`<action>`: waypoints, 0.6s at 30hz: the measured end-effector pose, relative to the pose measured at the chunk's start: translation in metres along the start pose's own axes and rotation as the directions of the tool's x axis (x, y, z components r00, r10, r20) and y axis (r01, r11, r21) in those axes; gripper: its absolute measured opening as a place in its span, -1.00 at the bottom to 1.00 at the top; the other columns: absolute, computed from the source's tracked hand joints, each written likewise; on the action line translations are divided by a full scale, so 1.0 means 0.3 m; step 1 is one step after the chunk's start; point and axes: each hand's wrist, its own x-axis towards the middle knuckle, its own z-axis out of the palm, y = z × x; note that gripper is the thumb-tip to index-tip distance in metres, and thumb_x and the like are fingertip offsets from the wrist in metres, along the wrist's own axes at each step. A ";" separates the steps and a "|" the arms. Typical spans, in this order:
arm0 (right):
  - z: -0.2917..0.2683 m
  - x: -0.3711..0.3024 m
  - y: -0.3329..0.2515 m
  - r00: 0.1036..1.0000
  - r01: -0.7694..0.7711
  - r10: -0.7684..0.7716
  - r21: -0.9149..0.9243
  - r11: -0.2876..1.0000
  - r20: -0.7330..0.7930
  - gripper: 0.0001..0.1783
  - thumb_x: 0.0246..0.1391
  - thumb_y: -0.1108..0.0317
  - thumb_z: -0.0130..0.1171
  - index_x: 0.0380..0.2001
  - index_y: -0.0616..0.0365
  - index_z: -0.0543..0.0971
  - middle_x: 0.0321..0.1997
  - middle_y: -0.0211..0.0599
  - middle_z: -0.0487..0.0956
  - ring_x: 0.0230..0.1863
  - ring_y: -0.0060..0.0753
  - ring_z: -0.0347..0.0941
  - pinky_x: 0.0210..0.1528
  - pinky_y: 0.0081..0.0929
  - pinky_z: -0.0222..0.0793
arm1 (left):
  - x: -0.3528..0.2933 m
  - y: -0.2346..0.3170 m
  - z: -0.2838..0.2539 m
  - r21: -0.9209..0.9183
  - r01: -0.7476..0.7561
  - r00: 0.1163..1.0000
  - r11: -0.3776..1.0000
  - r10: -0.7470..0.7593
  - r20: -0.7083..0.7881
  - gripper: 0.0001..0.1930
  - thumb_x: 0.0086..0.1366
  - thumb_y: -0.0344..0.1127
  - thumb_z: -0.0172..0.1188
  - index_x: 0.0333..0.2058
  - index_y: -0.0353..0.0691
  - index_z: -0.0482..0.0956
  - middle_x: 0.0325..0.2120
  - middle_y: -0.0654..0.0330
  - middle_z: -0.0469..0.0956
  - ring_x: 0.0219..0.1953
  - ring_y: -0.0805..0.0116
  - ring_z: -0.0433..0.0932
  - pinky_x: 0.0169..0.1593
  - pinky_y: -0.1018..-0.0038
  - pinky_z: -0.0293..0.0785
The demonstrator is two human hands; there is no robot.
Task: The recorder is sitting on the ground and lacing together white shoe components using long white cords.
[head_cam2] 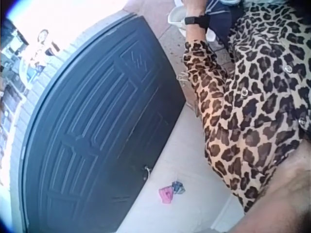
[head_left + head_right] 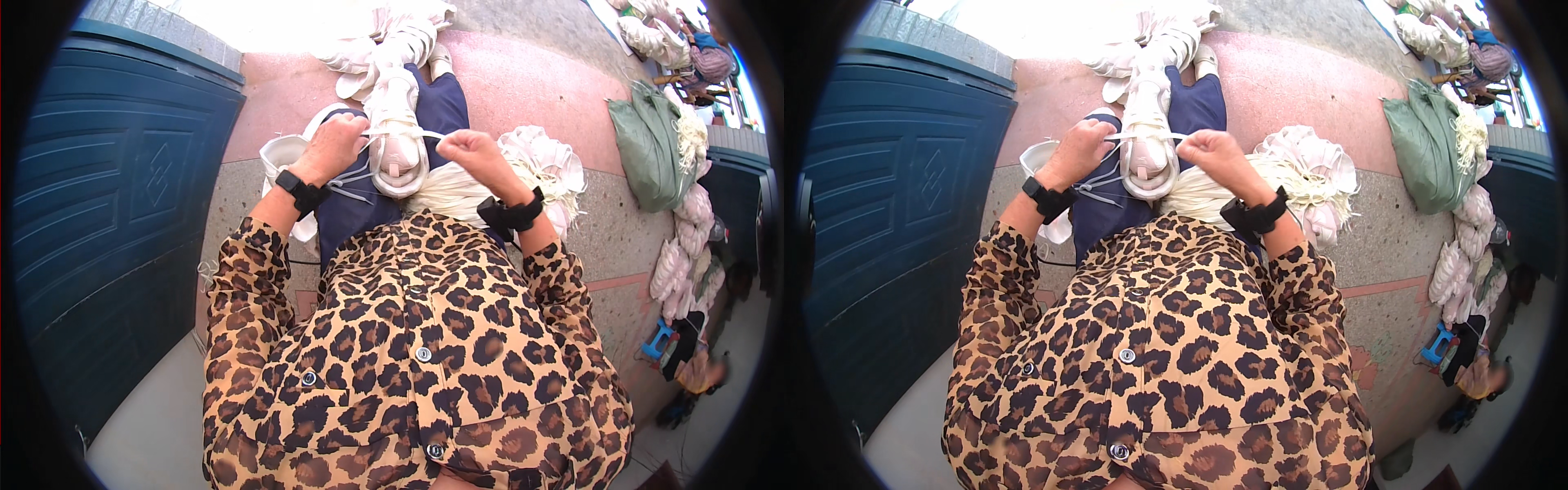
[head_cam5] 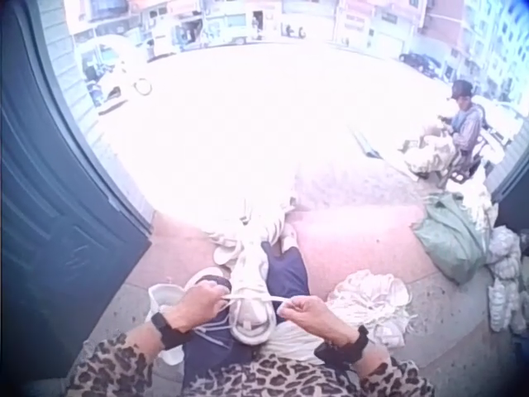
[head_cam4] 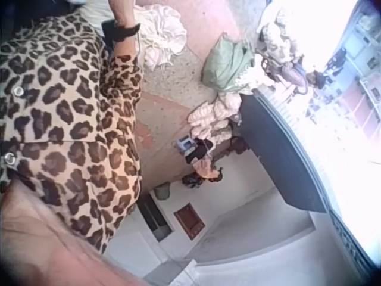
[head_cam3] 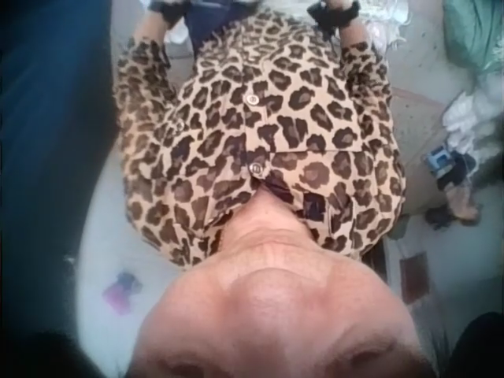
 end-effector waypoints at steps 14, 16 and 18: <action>0.305 0.127 0.075 0.956 0.126 -0.277 -0.710 0.693 -0.100 -0.78 -0.02 0.30 -0.05 -0.54 0.23 0.49 -0.59 0.00 0.49 -0.49 -0.01 0.47 -0.41 -0.20 0.38 | -0.053 0.053 0.115 0.069 0.290 0.930 0.954 -0.265 -0.254 -0.89 0.13 -0.37 -0.01 -0.51 -0.27 0.39 -0.60 0.01 0.47 -0.46 0.06 0.49 -0.38 0.26 0.42; 0.313 0.127 0.072 0.940 0.137 -0.318 -0.721 0.679 -0.120 -0.82 -0.05 0.35 -0.04 -0.54 0.23 0.48 -0.61 -0.01 0.49 -0.52 -0.05 0.48 -0.47 -0.25 0.39 | -0.050 0.061 0.126 0.038 0.329 0.917 0.943 -0.310 -0.251 -0.87 0.15 -0.34 -0.03 -0.51 -0.26 0.38 -0.63 -0.01 0.48 -0.51 0.03 0.51 -0.44 0.24 0.44; 0.311 0.141 0.083 0.947 0.147 -0.312 -0.754 0.640 -0.081 -0.85 -0.07 0.37 -0.04 -0.53 0.23 0.46 -0.60 -0.03 0.50 -0.52 -0.07 0.49 -0.48 -0.27 0.40 | -0.049 0.067 0.135 0.035 0.340 0.917 0.940 -0.324 -0.232 -0.87 0.14 -0.35 -0.02 -0.52 -0.26 0.38 -0.63 -0.01 0.48 -0.50 0.04 0.51 -0.44 0.24 0.44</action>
